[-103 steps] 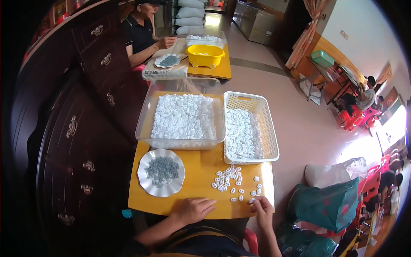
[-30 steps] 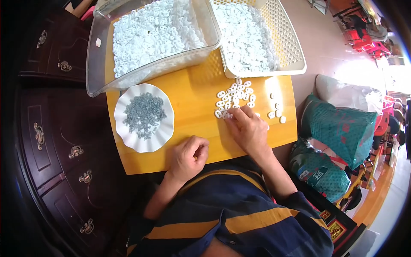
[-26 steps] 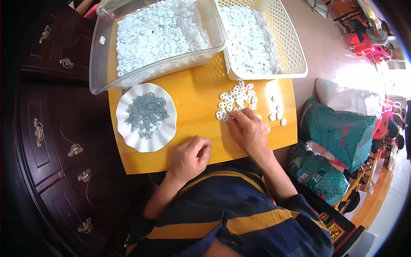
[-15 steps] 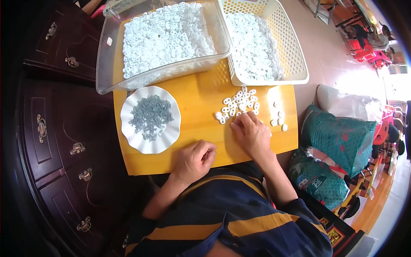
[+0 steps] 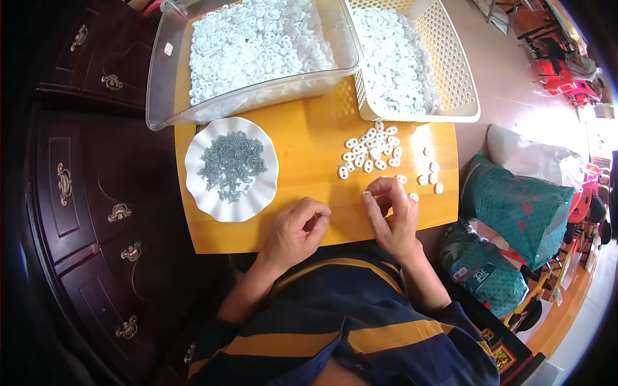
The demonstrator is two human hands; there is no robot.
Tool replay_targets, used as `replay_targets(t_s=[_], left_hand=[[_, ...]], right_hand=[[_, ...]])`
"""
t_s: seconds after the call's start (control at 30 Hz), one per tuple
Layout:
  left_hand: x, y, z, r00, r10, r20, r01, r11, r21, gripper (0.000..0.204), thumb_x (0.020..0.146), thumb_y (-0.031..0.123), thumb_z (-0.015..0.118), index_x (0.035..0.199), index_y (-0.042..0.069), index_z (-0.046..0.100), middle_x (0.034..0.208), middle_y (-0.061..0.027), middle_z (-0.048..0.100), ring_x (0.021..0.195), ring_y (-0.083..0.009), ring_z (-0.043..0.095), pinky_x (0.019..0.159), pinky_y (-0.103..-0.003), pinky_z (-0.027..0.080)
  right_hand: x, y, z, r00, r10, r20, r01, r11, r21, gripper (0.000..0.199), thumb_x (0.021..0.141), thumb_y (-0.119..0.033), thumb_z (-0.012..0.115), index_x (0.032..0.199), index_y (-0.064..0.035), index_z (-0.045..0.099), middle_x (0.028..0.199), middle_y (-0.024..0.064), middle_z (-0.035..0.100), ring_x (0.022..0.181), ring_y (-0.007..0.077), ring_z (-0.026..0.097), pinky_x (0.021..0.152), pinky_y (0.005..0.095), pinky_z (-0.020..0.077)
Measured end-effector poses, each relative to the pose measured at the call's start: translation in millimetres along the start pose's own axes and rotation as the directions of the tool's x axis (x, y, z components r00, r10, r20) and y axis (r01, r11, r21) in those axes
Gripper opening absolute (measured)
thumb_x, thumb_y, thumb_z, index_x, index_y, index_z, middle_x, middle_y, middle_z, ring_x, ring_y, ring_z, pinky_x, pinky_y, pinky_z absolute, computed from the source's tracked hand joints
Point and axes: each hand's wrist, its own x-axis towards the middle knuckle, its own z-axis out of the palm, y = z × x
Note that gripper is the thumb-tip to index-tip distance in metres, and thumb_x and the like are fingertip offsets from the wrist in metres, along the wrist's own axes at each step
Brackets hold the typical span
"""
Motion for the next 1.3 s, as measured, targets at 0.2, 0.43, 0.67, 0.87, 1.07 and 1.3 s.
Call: replay_targets(t_s=[0.2, 0.43, 0.67, 0.87, 1.07, 1.3], left_hand=[[2.5, -2.8, -6.1, 1.000, 0.014, 0.014, -0.013, 1.000, -0.023, 0.008, 0.089, -0.003, 0.067, 0.095, 0.002, 0.065, 0.079, -0.0062, 0.064, 0.060, -0.0114, 0.060, 0.056, -0.025, 0.047], [0.8, -13.4, -18.9, 0.992, -0.074, -0.104, 0.064, 0.993, -0.097, 0.031, 0.092, -0.003, 0.063, 0.124, -0.001, 0.061, 0.078, 0.0008, 0.063, 0.062, -0.0025, 0.053, 0.055, -0.021, 0.041], [-16.3, -21.6, -27.2, 0.980, -0.085, -0.180, 0.067, 0.992, -0.103, 0.042, 0.092, -0.006, 0.061, 0.134, -0.002, 0.056, 0.079, 0.0014, 0.063, 0.061, -0.0010, 0.049, 0.056, -0.020, 0.040], [-32.2, -27.0, -35.4, 0.960, -0.136, -0.244, 0.106, 0.986, -0.132, 0.045, 0.091, -0.008, 0.061, 0.135, -0.002, 0.056, 0.081, 0.0008, 0.063, 0.064, -0.0008, 0.050, 0.058, -0.018, 0.041], [-36.4, -27.5, -37.3, 0.948, -0.111, -0.297, 0.095, 0.993, -0.068, 0.041, 0.091, -0.009, 0.062, 0.132, -0.003, 0.057, 0.081, 0.0003, 0.063, 0.064, -0.0017, 0.053, 0.059, -0.018, 0.043], [-21.7, -2.8, -24.2, 0.958, 0.044, -0.285, -0.028, 0.998, 0.060, 0.022, 0.087, -0.010, 0.068, 0.107, -0.001, 0.067, 0.082, -0.0047, 0.069, 0.068, -0.0071, 0.063, 0.060, -0.022, 0.049]], right_hand=[[-9.9, 6.8, 16.8, 0.995, -0.078, 0.065, 0.072, 0.993, 0.093, 0.005, 0.094, 0.003, 0.067, 0.097, 0.0005, 0.064, 0.077, 0.0060, 0.065, 0.062, 0.0107, 0.058, 0.056, 0.0242, 0.0443], [-7.0, 1.9, 19.9, 0.991, -0.077, 0.113, 0.058, 0.985, 0.164, 0.010, 0.088, 0.003, 0.071, 0.098, -0.0009, 0.070, 0.087, 0.0081, 0.072, 0.064, 0.0123, 0.062, 0.059, 0.0248, 0.0483], [-7.6, 0.7, 22.8, 0.991, -0.067, 0.113, 0.051, 0.989, 0.137, 0.014, 0.086, 0.005, 0.072, 0.099, -0.0012, 0.071, 0.088, 0.0081, 0.074, 0.062, 0.0118, 0.063, 0.059, 0.0244, 0.0494], [-8.7, 5.3, 25.1, 0.989, -0.088, 0.122, 0.069, 0.986, 0.151, 0.012, 0.090, 0.003, 0.071, 0.102, 0.0003, 0.070, 0.088, 0.0086, 0.075, 0.065, 0.0108, 0.065, 0.061, 0.0238, 0.0512], [-13.8, 3.5, 21.6, 0.984, 0.030, 0.174, -0.076, 0.961, 0.264, 0.008, 0.098, -0.006, 0.068, 0.103, 0.0007, 0.067, 0.079, 0.0065, 0.073, 0.064, 0.0073, 0.062, 0.059, 0.0228, 0.0493], [-19.2, 13.5, 27.0, 0.896, 0.281, 0.344, -0.434, 0.725, 0.536, 0.012, 0.105, -0.013, 0.061, 0.106, -0.0019, 0.066, 0.093, 0.0022, 0.070, 0.075, 0.0051, 0.057, 0.067, 0.0203, 0.0466]])
